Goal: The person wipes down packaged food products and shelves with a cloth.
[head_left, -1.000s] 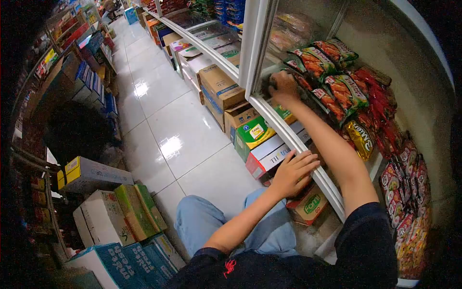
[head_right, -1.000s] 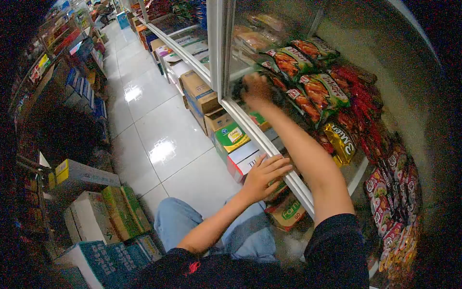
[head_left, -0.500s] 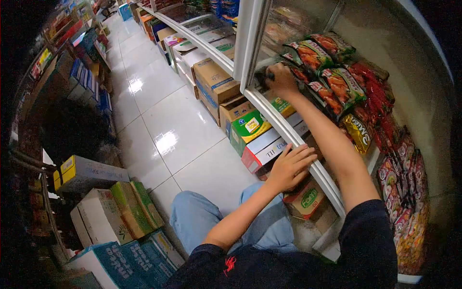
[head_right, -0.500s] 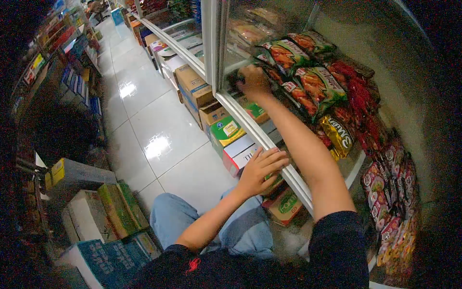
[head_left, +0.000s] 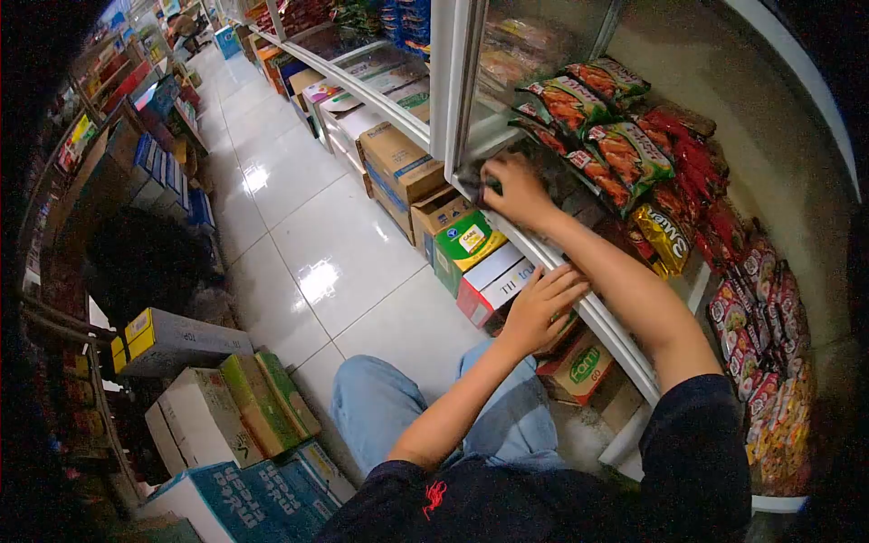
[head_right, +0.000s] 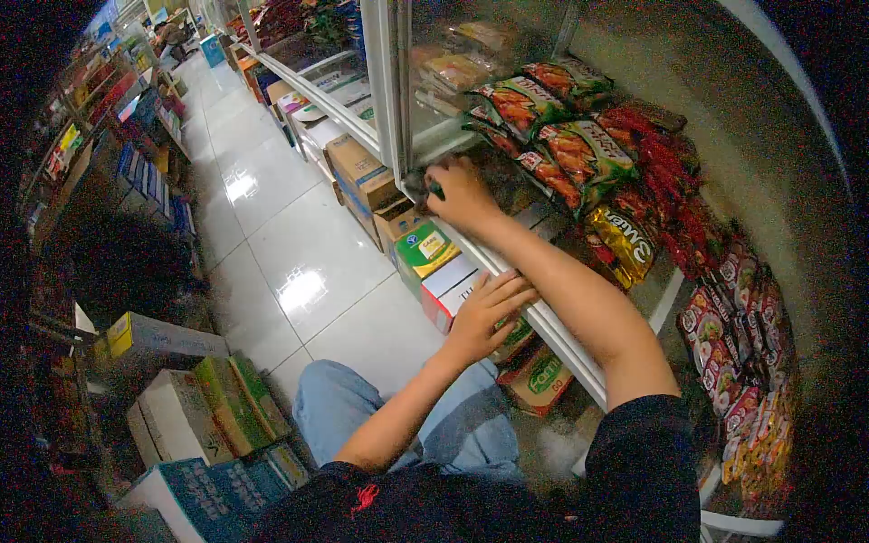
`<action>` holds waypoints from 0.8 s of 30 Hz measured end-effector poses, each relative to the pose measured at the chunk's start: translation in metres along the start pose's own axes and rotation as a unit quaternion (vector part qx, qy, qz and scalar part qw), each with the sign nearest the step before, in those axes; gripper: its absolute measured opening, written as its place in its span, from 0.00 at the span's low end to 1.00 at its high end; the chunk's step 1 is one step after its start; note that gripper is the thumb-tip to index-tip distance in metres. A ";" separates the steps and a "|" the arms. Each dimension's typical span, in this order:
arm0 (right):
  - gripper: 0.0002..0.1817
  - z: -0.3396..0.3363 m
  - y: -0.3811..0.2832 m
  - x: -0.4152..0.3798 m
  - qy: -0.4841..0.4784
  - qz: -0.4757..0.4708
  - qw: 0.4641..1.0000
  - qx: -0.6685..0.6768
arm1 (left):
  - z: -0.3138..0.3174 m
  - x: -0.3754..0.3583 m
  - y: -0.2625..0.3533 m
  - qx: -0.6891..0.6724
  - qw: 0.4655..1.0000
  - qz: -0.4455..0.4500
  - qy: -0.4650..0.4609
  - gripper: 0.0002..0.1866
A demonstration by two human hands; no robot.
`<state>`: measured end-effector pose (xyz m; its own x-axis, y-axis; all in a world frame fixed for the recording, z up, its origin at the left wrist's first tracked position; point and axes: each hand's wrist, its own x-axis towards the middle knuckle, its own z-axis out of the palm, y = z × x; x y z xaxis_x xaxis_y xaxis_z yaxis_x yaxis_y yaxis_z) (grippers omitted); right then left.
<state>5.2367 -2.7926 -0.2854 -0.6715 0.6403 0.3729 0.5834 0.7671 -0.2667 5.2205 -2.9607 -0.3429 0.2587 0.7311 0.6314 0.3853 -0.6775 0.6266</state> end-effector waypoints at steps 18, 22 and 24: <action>0.19 0.006 0.009 -0.012 0.091 0.059 0.994 -0.028 | 0.003 0.000 0.007 0.042 0.999 -0.012 -0.005 0.28; 0.18 -0.002 0.018 -0.008 0.088 0.030 0.995 0.045 | -0.003 0.002 0.013 0.038 0.999 -0.013 -0.011 0.28; 0.13 -0.007 0.024 0.005 0.109 0.103 0.988 0.026 | -0.006 0.002 0.016 0.047 0.999 -0.014 -0.020 0.28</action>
<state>5.2504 -2.7707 -0.2841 -0.4230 0.7637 0.4877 0.6695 0.6261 -0.3996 5.2221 -2.9700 -0.3292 0.2814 0.7530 0.5948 0.4734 -0.6481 0.5966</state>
